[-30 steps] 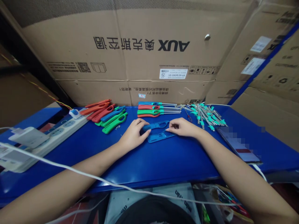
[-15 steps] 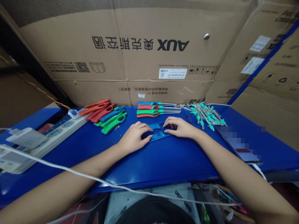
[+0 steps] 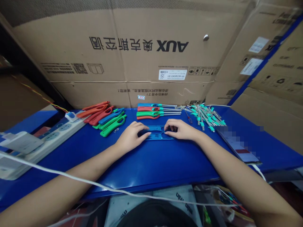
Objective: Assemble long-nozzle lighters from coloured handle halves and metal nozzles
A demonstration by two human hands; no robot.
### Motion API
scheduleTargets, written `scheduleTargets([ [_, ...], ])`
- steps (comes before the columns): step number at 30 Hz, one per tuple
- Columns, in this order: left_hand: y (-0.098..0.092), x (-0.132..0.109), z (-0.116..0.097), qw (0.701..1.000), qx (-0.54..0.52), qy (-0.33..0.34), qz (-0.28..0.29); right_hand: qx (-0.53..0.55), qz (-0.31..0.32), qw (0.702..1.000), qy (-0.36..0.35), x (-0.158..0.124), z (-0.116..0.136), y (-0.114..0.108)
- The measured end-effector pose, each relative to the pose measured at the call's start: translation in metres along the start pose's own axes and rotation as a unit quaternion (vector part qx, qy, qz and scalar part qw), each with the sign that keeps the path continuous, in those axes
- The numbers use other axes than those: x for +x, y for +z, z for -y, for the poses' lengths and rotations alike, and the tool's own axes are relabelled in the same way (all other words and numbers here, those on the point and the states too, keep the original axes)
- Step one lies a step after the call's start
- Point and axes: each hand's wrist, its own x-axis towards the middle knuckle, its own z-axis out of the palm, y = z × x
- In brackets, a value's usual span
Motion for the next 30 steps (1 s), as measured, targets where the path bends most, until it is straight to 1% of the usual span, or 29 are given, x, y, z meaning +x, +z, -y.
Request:
scheduleTargets([
  [2,-0.001,0.0,-0.004,1.0,0.006,0.029,-0.003,-0.009,-0.005,1.0,-0.006,0.0,0.0,0.0],
  [4,-0.001,-0.001,-0.009,0.998,0.002,0.065,0.017,-0.035,-0.027,0.999,0.006,0.001,-0.001,-0.003],
  [5,-0.001,-0.001,-0.011,0.996,0.002,0.082,0.033,-0.06,-0.051,0.997,0.025,0.001,-0.003,-0.006],
  [7,0.0,-0.002,-0.012,0.993,0.008,0.104,0.06,-0.131,-0.121,0.979,0.1,0.0,-0.008,-0.014],
  [9,0.002,-0.003,-0.011,0.991,0.014,0.108,0.072,-0.206,-0.186,0.937,0.213,-0.003,-0.014,-0.025],
  [10,0.003,-0.003,-0.01,0.992,0.014,0.106,0.074,-0.242,-0.194,0.912,0.269,-0.006,-0.017,-0.031],
  [12,0.005,-0.003,-0.006,0.992,0.01,0.102,0.079,-0.31,-0.189,0.85,0.382,-0.013,-0.023,-0.044],
  [14,0.006,-0.003,-0.002,0.992,0.006,0.098,0.083,-0.341,-0.159,0.792,0.481,-0.02,-0.027,-0.055],
  [15,0.006,-0.003,0.0,0.992,0.005,0.096,0.083,-0.344,-0.144,0.768,0.521,-0.023,-0.028,-0.059],
  [17,0.006,-0.003,0.001,0.992,0.007,0.096,0.084,-0.337,-0.126,0.739,0.569,-0.027,-0.03,-0.067],
  [18,0.006,-0.003,0.002,0.992,0.008,0.096,0.083,-0.333,-0.124,0.731,0.582,-0.028,-0.031,-0.069],
  [20,0.005,-0.003,0.002,0.992,0.008,0.098,0.084,-0.325,-0.128,0.725,0.593,-0.03,-0.035,-0.073],
  [26,0.0,-0.003,0.001,0.991,0.009,0.099,0.089,-0.304,-0.134,0.714,0.616,-0.034,-0.047,-0.078],
  [30,-0.003,-0.002,0.003,0.99,0.013,0.099,0.097,-0.302,-0.126,0.715,0.618,-0.034,-0.047,-0.077],
])
